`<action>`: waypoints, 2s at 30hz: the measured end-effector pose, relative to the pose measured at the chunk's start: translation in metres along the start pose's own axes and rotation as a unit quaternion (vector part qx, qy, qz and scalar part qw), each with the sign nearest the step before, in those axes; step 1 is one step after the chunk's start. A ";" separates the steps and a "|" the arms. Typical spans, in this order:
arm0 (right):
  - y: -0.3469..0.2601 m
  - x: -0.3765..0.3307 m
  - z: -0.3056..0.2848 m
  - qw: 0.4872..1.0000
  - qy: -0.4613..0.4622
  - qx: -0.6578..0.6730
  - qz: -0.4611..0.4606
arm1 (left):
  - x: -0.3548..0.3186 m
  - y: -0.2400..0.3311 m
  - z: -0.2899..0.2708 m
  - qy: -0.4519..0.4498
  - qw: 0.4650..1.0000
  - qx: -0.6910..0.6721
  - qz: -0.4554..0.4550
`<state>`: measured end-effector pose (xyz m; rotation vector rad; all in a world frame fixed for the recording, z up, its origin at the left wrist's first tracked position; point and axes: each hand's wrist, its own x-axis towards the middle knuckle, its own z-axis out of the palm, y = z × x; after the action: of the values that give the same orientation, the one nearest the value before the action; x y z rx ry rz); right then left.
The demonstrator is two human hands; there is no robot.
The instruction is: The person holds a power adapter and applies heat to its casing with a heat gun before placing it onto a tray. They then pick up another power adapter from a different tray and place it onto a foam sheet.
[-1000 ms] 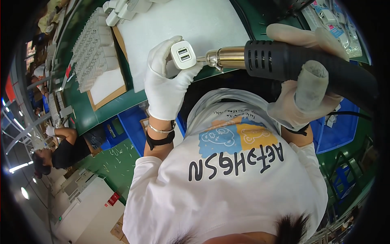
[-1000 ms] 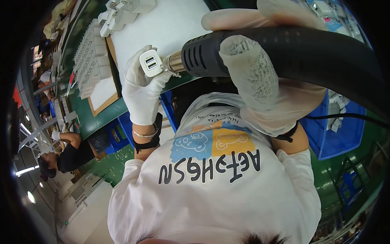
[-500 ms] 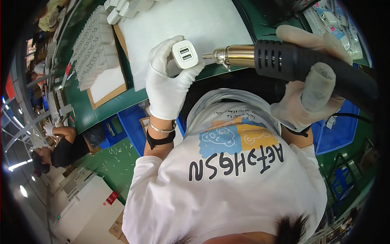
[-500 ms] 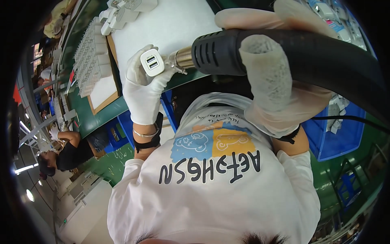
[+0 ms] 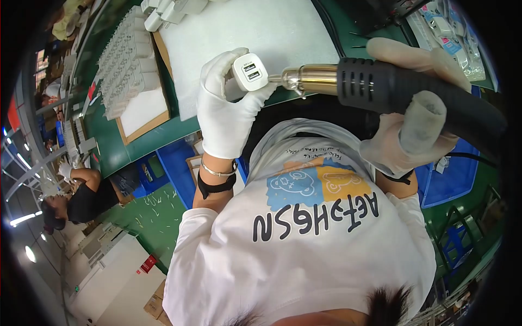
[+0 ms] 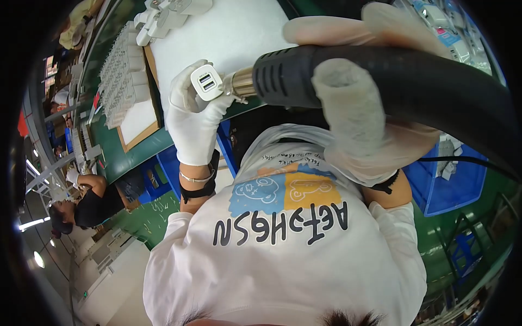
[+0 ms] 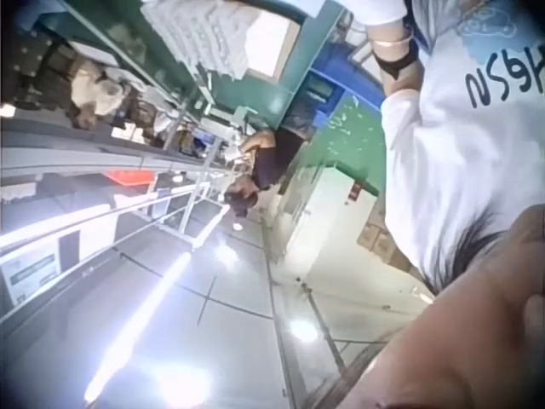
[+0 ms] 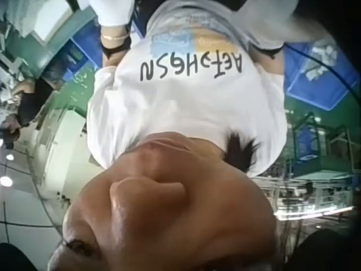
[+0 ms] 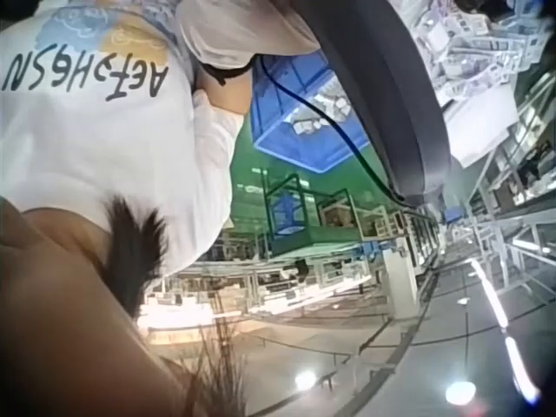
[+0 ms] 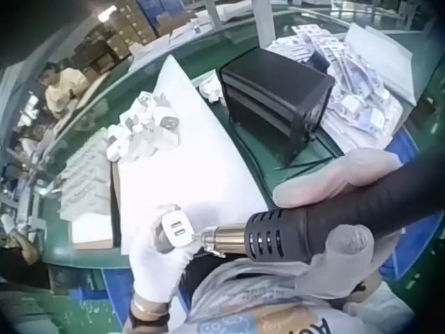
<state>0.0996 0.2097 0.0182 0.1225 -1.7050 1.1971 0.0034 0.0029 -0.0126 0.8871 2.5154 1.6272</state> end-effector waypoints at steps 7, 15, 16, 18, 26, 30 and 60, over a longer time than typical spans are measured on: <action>-0.003 -0.002 0.006 0.999 0.026 0.019 0.016 | -0.001 0.001 0.001 0.001 1.000 0.013 0.003; 0.005 -0.001 -0.013 0.998 -0.055 -0.009 -0.003 | 0.000 0.001 0.003 0.002 1.000 0.005 -0.006; 0.007 -0.001 -0.009 0.998 -0.058 0.000 -0.010 | -0.001 0.000 0.003 0.005 1.000 0.009 -0.001; 0.007 -0.001 -0.006 0.998 -0.059 0.006 -0.015 | -0.002 -0.001 0.002 0.008 1.000 0.016 0.011; 0.008 0.003 -0.011 0.995 -0.089 0.002 -0.040 | 0.002 0.003 0.005 0.014 1.000 0.018 0.015; 0.006 0.001 -0.005 0.997 -0.073 0.011 -0.030 | -0.002 0.000 0.003 0.029 0.999 0.031 0.018; -0.002 0.003 0.001 0.998 0.022 0.023 0.046 | -0.002 0.001 0.005 0.018 0.999 -0.026 -0.035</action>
<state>0.0991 0.2093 0.0216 0.0455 -1.6597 1.2972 0.0077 0.0066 -0.0146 0.7634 2.4853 1.6935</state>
